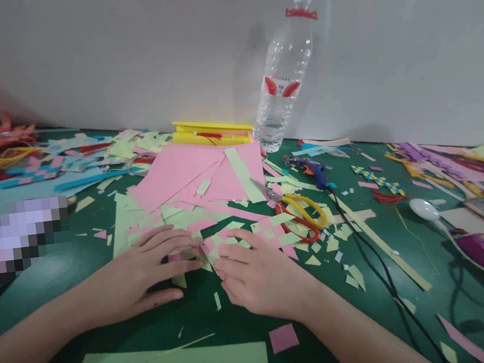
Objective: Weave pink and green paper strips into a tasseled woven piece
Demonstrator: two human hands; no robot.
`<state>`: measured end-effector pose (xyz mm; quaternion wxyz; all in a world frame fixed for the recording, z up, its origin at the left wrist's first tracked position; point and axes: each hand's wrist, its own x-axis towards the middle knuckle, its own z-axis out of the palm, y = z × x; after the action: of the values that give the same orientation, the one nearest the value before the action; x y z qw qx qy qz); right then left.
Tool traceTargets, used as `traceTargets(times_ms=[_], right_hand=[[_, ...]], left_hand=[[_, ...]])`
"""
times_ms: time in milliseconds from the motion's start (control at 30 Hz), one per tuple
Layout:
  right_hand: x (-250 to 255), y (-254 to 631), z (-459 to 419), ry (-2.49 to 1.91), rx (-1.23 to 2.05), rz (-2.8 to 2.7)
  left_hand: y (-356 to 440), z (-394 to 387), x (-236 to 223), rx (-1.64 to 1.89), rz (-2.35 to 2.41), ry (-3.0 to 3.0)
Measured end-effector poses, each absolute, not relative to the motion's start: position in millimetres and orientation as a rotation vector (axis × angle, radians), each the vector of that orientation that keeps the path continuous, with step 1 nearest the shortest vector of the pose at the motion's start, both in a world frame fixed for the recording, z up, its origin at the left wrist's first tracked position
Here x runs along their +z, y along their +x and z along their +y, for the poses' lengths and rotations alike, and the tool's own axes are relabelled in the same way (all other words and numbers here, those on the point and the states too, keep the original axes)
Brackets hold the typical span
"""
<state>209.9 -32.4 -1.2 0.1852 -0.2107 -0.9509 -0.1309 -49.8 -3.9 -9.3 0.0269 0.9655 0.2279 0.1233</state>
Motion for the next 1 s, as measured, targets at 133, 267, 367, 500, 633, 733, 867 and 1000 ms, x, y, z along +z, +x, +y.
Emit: traceTargets(times_ms=[133,267,367,500,633,733,867,1000], right_hand=[[1.8,207.2,-34.4,-0.607,-0.330,-2.576],[1.6,206.2,-34.9,-0.603,-0.301,-2.572],[-0.8,204.8,-35.0,-0.585,-0.306,-2.586],[-2.7,203.1,-35.1,-0.575,-0.281,-2.610],[0.1,204.1,-34.2,-0.599,-0.097,-2.607],[3.0,206.6,-32.1,-0.675,-0.012,-2.541],[1.6,209.3,-28.5,-0.735,-0.026,-2.650],[-2.9,209.7,-27.0,-0.724,-0.019,-2.687]], left_hand=[[-49.2,-6.9,-7.6,0.427,0.733,3.006],[-48.6,-7.0,-6.3,0.464,0.732,3.033],[-48.8,-6.1,-6.3,0.434,0.709,3.024],[-49.0,-5.9,-6.5,0.420,0.701,2.993],[-49.0,-6.1,-7.0,0.411,0.703,2.996],[-49.2,-6.0,-7.2,0.413,0.713,3.003],[-49.4,-5.8,-7.3,0.469,0.695,3.010],[-50.0,-5.3,-8.7,0.433,0.679,3.024]])
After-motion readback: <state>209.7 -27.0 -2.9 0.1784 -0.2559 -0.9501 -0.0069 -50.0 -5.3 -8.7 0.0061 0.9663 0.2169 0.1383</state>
